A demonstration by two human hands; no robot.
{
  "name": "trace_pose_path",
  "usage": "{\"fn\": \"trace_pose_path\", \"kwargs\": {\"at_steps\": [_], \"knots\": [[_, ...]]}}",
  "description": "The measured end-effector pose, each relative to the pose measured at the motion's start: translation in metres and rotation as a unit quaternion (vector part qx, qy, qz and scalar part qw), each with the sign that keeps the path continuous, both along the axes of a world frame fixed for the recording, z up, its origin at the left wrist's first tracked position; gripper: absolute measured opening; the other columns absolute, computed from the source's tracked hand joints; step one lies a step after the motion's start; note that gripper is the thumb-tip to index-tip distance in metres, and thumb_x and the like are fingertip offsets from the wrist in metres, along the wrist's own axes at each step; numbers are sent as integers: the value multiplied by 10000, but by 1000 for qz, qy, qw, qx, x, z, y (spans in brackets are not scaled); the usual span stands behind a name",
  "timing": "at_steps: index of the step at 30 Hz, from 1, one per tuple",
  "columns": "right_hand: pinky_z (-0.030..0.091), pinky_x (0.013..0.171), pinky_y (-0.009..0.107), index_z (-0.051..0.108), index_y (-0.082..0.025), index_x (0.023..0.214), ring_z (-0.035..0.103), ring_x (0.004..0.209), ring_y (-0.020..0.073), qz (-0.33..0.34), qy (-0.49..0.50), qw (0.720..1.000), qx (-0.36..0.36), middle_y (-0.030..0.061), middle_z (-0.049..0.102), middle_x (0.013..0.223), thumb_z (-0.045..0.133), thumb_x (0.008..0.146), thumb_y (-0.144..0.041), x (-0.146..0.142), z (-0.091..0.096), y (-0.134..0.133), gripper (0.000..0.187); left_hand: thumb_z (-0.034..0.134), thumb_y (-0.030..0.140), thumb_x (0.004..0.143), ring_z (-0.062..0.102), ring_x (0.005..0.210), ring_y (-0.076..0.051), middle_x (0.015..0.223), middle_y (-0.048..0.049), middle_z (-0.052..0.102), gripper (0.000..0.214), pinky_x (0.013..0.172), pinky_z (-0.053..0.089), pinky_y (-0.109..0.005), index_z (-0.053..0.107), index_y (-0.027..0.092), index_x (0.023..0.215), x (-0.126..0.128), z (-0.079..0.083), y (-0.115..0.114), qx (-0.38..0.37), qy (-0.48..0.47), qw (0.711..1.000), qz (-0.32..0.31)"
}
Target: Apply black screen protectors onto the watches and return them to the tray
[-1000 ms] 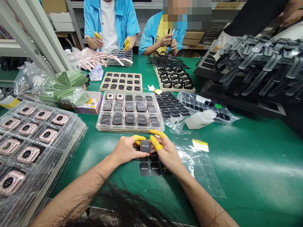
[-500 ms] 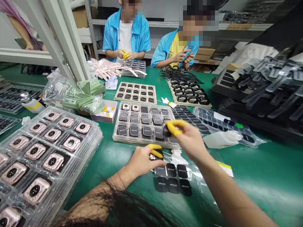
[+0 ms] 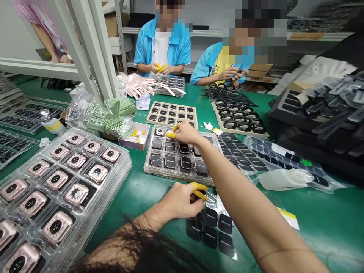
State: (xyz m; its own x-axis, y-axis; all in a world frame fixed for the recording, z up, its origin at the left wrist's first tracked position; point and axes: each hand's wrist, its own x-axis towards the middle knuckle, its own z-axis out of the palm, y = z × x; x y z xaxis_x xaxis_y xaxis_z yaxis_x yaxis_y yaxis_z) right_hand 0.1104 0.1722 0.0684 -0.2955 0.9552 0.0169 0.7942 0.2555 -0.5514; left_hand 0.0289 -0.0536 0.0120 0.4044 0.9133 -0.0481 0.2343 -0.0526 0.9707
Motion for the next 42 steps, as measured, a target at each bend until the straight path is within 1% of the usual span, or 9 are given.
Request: {"fn": "trace_pose_path", "kwargs": {"at_steps": [4, 8, 13, 16, 22, 28, 32, 36, 42], "knots": [[595, 843, 414, 719, -167, 949, 696, 832, 215, -8, 111, 994, -18, 93, 739, 993, 878, 797, -513, 1, 12, -18, 410, 773, 263, 790, 840, 971, -273, 1086, -109, 865, 508, 936, 694, -347, 759, 162, 1287, 0, 4, 0, -15, -23, 1000, -5], [638, 825, 430, 727, -190, 943, 738, 857, 219, -6, 392, 917, -66, 90, 767, 989, 860, 757, -642, 32, 12, -93, 507, 837, 308, 779, 834, 1022, -304, 1069, -123, 865, 533, 971, 679, -386, 740, 175, 1286, 0, 5, 2, -37, -34, 999, 0], [656, 707, 400, 722, -256, 1063, 746, 754, 227, -145, 436, 883, -93, 24, 756, 830, 940, 686, -591, 88, -18, -212, 550, 935, 355, 686, 832, 953, -295, 1025, -70, 866, 630, 874, 683, -371, 744, 202, 1266, -1, 7, 1, -9, -1, 1000, 4], [650, 660, 371, 749, -258, 1038, 756, 750, 229, -145, 418, 886, -136, 50, 758, 919, 916, 716, -595, 104, -36, -246, 495, 975, 373, 629, 834, 909, -284, 999, -55, 859, 845, 853, 689, -377, 682, 201, 1403, -1, 5, -1, -19, -6, 1000, 12], [664, 746, 402, 799, -259, 886, 736, 780, 215, -119, 406, 904, -60, 76, 731, 1033, 851, 791, -600, 103, -49, -243, 357, 982, 350, 630, 833, 991, -275, 1085, -84, 856, 762, 958, 678, -391, 728, 164, 1324, -1, 4, -2, -40, -46, 998, 32], [615, 736, 385, 790, -282, 803, 695, 926, 247, -66, 377, 924, 10, 80, 724, 1034, 822, 840, -551, 117, -28, -252, 274, 960, 257, 640, 821, 1041, -276, 1108, -99, 851, 615, 980, 660, -389, 759, 148, 1211, -3, 13, 0, -58, -54, 996, 33], [472, 535, 325, 770, -291, 995, 554, 609, 167, -186, 436, 880, -17, 31, 690, 849, 789, 844, -610, 175, -21, -267, 353, 968, 217, 610, 811, 986, -240, 1040, -82, 843, 585, 940, 656, -358, 762, 157, 1155, -2, 16, 1, -60, -42, 996, 49], [481, 612, 371, 788, -270, 1026, 581, 671, 225, -314, 156, 935, 49, 51, 700, 845, 808, 774, -574, 218, -41, -269, 395, 982, 222, 595, 797, 917, -212, 988, -68, 831, 562, 912, 656, -353, 763, 160, 1109, -3, 16, 0, -56, -34, 997, 40], [503, 673, 385, 822, -270, 970, 640, 699, 232, -149, 77, 981, 93, 60, 742, 882, 687, 907, -450, 177, -58, -241, 234, 1017, 245, 542, 786, 873, -210, 998, -84, 824, 593, 864, 652, -345, 780, 149, 1077, -10, 20, 0, -78, -37, 995, -55]]}}
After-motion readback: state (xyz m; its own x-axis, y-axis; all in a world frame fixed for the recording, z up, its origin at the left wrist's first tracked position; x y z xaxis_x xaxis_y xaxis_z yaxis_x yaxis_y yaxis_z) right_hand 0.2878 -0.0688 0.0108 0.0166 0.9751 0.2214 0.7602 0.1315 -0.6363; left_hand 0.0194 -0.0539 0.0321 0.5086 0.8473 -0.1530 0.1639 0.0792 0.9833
